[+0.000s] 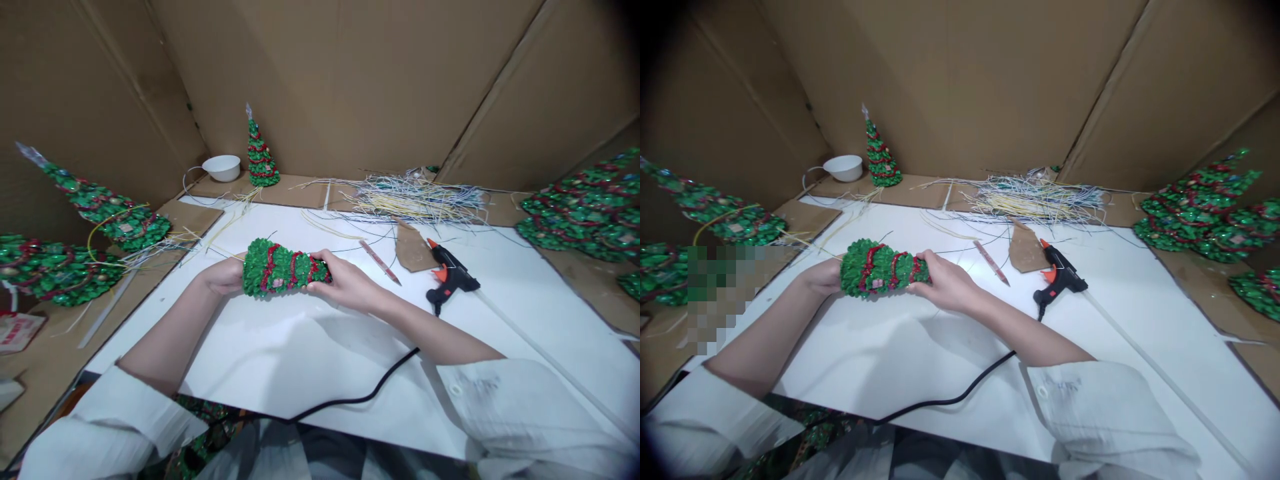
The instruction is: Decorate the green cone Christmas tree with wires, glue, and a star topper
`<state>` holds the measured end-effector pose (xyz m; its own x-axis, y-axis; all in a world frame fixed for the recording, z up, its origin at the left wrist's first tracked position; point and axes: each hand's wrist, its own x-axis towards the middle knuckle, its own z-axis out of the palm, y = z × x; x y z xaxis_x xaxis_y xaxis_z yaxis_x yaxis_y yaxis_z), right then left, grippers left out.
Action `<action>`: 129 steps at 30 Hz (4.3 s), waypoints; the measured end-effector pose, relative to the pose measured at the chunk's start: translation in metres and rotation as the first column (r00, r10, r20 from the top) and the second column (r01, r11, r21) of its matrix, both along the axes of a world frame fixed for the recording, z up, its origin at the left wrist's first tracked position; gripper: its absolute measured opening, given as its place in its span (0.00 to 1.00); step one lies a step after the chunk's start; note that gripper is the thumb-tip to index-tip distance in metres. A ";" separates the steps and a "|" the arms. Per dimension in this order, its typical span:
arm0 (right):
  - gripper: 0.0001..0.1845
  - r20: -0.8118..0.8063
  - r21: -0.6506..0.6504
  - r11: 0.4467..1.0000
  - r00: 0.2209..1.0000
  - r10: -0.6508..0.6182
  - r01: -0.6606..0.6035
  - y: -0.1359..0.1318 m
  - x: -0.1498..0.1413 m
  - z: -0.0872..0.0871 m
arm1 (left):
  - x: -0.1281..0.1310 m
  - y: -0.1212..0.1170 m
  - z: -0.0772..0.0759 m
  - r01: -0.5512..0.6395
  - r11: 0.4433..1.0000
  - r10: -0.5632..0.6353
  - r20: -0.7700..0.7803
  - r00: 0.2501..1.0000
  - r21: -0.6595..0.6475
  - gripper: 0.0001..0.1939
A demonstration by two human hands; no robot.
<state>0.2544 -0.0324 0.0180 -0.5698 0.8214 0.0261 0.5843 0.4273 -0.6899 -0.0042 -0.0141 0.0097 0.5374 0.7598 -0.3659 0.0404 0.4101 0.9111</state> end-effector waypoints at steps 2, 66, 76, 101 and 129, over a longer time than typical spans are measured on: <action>0.29 -0.008 0.000 1.000 1.000 0.001 -0.001 0.001 0.001 -0.002 | -0.002 0.001 -0.003 -0.010 1.000 0.011 0.025 1.000 -0.010 0.21; 0.06 -0.587 -0.049 0.890 0.708 -0.393 0.453 -0.031 0.047 0.011 | 0.044 -0.042 0.012 -0.055 0.991 0.071 -0.127 0.989 0.125 0.26; 0.01 -0.681 0.040 0.830 0.623 -0.384 0.556 -0.035 0.040 -0.008 | 0.049 -0.047 0.018 -0.192 0.980 0.201 -0.261 0.944 0.060 0.30; 0.04 -0.794 -0.133 0.865 0.471 -0.385 0.484 -0.040 0.038 -0.024 | 0.071 -0.056 0.021 -0.483 0.875 0.484 -0.128 0.866 0.034 0.24; 0.07 -0.702 0.059 0.836 0.618 -0.354 0.546 -0.059 0.033 -0.004 | 0.074 -0.059 0.020 -0.568 0.820 0.571 -0.180 0.801 0.077 0.24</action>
